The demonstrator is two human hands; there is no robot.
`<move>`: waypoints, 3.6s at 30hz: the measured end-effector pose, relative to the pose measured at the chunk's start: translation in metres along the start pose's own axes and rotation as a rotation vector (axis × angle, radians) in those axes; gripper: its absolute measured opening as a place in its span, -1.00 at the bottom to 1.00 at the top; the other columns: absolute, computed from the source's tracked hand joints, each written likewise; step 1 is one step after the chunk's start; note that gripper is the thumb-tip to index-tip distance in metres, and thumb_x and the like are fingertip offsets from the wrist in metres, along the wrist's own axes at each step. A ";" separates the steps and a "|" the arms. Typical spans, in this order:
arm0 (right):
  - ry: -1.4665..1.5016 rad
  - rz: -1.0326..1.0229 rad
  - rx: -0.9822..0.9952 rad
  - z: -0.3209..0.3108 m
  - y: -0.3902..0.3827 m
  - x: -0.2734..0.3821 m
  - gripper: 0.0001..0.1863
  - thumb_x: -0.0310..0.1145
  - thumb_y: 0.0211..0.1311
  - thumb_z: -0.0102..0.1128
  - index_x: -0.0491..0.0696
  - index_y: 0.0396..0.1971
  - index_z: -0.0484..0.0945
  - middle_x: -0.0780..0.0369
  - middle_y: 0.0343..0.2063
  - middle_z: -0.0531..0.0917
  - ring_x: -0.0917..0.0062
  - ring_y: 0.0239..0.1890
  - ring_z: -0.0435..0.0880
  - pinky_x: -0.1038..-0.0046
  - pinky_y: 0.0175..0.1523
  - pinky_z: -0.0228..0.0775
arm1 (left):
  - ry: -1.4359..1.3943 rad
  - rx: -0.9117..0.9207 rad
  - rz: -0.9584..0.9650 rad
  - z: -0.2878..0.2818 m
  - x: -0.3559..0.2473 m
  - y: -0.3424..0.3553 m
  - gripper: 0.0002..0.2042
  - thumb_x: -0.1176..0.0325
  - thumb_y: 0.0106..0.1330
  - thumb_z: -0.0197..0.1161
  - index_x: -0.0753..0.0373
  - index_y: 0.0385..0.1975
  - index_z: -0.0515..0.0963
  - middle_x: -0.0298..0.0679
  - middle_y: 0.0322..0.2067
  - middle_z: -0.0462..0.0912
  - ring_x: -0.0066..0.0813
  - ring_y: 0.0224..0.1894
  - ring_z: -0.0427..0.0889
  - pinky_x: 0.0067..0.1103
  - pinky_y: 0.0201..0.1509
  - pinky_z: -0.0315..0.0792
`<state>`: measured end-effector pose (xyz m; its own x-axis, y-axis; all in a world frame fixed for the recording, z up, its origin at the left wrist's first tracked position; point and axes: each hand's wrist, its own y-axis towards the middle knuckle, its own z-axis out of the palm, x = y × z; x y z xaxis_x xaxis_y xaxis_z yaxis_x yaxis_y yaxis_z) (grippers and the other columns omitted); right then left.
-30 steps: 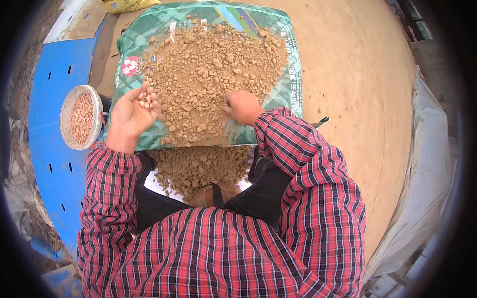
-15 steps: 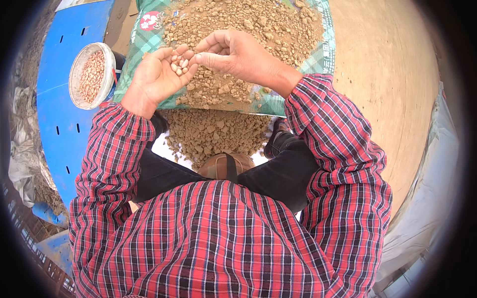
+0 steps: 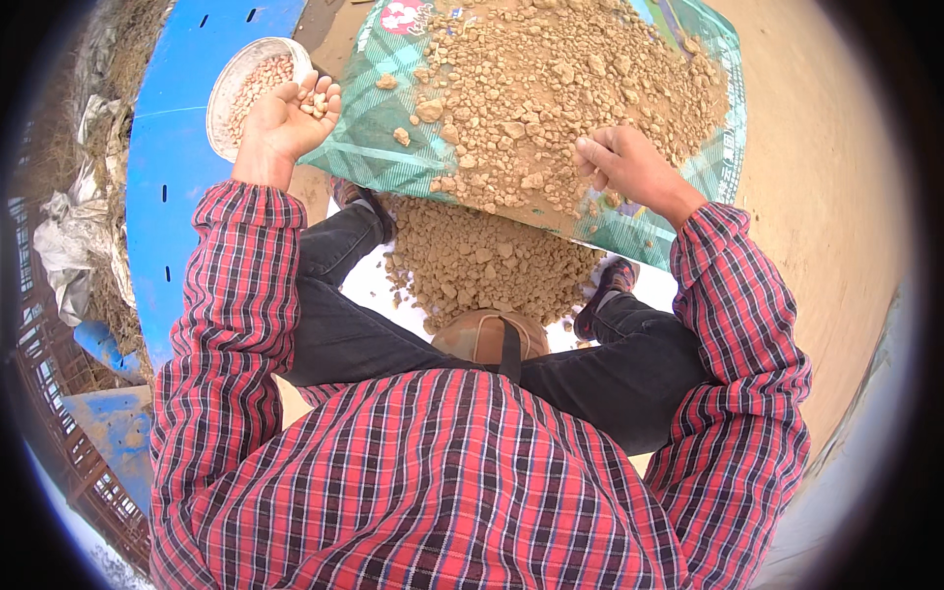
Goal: The person sits on the ground and sorts peanuts from a green sack, picking individual nuts and placing them into a white bucket. They then pour the sorted peanuts into a larger sack and walk away with the bucket.
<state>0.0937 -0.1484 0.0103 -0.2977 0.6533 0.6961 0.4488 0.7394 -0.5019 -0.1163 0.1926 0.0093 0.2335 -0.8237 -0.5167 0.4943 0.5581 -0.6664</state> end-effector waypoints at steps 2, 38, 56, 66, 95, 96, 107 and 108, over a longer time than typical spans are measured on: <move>0.013 -0.004 0.034 0.002 0.001 0.003 -0.67 -0.18 0.46 -0.05 -0.14 -0.35 0.53 0.33 -0.51 0.55 0.68 -0.51 0.54 0.56 -0.40 0.37 | -0.069 -0.130 0.049 -0.008 -0.011 0.005 -0.62 0.23 0.53 -0.26 0.36 0.12 0.32 -0.07 -0.01 0.42 -0.20 0.02 0.44 -0.30 0.15 0.36; -0.369 0.098 -0.018 -0.055 -0.026 -0.106 -0.59 -0.14 0.30 0.10 -0.26 -0.28 0.60 0.09 -0.45 0.65 0.39 -0.39 0.64 0.36 -0.24 0.46 | 0.458 -0.116 0.256 -0.029 0.029 0.026 -0.48 0.28 0.39 0.08 0.43 0.24 0.15 0.01 0.18 0.27 -0.02 0.24 0.31 -0.20 0.33 0.23; -0.447 0.074 -0.684 -0.223 0.190 -0.188 -0.27 0.02 0.13 0.22 -0.16 0.20 0.35 -0.12 0.15 0.38 0.08 0.23 0.36 0.22 0.28 0.22 | 2.048 -0.065 0.603 -0.001 0.075 0.066 -0.47 0.35 0.30 0.05 0.36 0.27 0.18 0.11 0.26 0.19 0.26 0.26 0.19 0.08 0.23 0.18; -0.468 0.221 -0.541 -0.246 0.368 -0.157 -0.22 0.36 0.27 -0.38 0.11 0.25 0.38 0.15 0.23 0.43 0.24 0.31 0.33 0.00 0.41 -0.30 | 2.002 -0.215 0.254 -0.015 0.080 0.065 -0.40 0.14 0.42 -0.04 0.40 0.32 0.07 0.20 0.33 0.07 0.45 0.32 0.04 0.04 0.34 0.07; -0.627 -0.080 0.008 -0.250 0.030 0.032 -0.87 -0.36 0.14 0.24 -0.10 -0.41 0.53 0.14 -0.52 0.52 0.17 -0.38 0.51 0.20 -0.26 0.32 | 0.433 -0.651 -0.317 -0.063 0.098 -0.023 -0.57 0.35 0.26 0.25 0.26 0.10 0.33 -0.06 -0.01 0.52 -0.10 -0.02 0.56 -0.17 -0.05 0.51; -0.640 -0.072 0.008 -0.251 0.029 0.035 -0.86 -0.35 0.12 0.25 -0.09 -0.43 0.52 0.15 -0.52 0.51 0.18 -0.38 0.50 0.21 -0.25 0.31 | 0.608 -0.573 -0.281 -0.071 0.102 -0.025 -0.59 0.36 0.26 0.24 0.30 0.08 0.35 -0.06 -0.05 0.54 -0.12 -0.06 0.58 -0.21 -0.08 0.52; -0.626 -0.083 0.226 -0.207 0.008 0.072 -0.68 -0.37 0.03 0.21 0.10 -0.14 0.62 0.32 -0.52 0.43 0.43 -0.35 0.46 0.38 -0.17 0.28 | 1.977 0.079 -0.392 -0.108 0.096 -0.026 -0.47 0.06 -0.04 0.42 0.45 -0.31 0.49 -0.08 -0.56 0.65 -0.16 -0.42 0.69 -0.35 -0.35 0.53; -0.607 -0.096 0.240 -0.200 0.006 0.076 -0.68 -0.38 0.04 0.19 0.11 -0.13 0.62 0.32 -0.51 0.43 0.43 -0.34 0.47 0.38 -0.16 0.28 | 1.888 0.066 -0.336 -0.112 0.099 -0.029 -0.47 0.05 -0.06 0.44 0.44 -0.32 0.50 -0.09 -0.54 0.66 -0.17 -0.42 0.69 -0.35 -0.35 0.53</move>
<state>0.2425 -0.1265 0.1629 -0.7812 0.5061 0.3656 0.2168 0.7690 -0.6013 -0.2017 0.1062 -0.0823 -0.9196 0.3061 -0.2463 0.3555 0.3811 -0.8535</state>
